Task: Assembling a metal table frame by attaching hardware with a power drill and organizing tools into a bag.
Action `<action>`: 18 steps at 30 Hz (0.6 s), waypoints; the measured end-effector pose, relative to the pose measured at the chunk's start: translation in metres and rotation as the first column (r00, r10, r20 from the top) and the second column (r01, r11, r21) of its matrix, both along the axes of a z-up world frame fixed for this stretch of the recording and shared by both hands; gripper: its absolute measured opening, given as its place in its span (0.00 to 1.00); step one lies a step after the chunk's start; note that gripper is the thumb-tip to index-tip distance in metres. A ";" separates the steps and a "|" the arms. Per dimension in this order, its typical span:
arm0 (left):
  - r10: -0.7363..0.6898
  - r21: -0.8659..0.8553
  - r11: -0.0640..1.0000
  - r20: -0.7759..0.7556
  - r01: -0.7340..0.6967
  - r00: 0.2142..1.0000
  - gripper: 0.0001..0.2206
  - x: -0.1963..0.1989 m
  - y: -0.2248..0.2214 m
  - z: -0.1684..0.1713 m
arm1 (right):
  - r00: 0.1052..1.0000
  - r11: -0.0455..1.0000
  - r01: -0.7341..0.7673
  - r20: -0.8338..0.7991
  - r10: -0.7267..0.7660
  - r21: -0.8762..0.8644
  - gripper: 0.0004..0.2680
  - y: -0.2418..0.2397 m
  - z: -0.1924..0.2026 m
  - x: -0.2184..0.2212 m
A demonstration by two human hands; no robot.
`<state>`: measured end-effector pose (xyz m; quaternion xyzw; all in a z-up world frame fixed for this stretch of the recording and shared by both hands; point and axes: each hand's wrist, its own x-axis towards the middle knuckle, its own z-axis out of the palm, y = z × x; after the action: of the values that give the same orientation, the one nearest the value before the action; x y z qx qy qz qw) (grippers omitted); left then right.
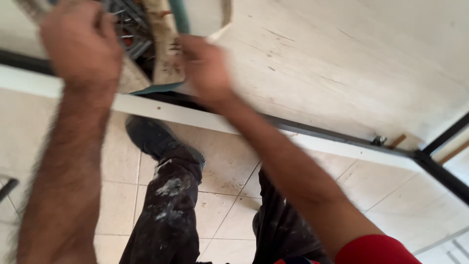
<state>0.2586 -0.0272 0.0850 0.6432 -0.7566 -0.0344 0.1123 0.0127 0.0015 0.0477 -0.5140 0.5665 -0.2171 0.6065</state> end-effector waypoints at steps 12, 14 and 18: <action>0.246 0.102 0.967 -0.112 -0.235 0.963 0.12 -0.010 -0.015 0.023 | 0.606 0.743 -0.496 -0.792 -0.074 -0.449 0.05 0.065 -0.074 -0.185; 0.346 0.109 0.938 -0.222 -0.329 0.912 0.11 -0.013 -0.016 0.023 | 0.493 0.880 -0.471 -0.845 0.205 -0.061 0.02 0.050 -0.035 -0.164; 0.364 0.122 0.924 0.012 -0.363 0.931 0.23 -0.011 -0.011 0.019 | 0.717 0.973 -0.230 -0.677 0.166 -0.005 0.05 0.032 0.005 -0.095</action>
<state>0.2480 -0.0382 0.1037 0.7778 -0.6200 -0.0626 0.0813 -0.0821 0.0331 0.0531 -0.6416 0.6784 0.0244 0.3573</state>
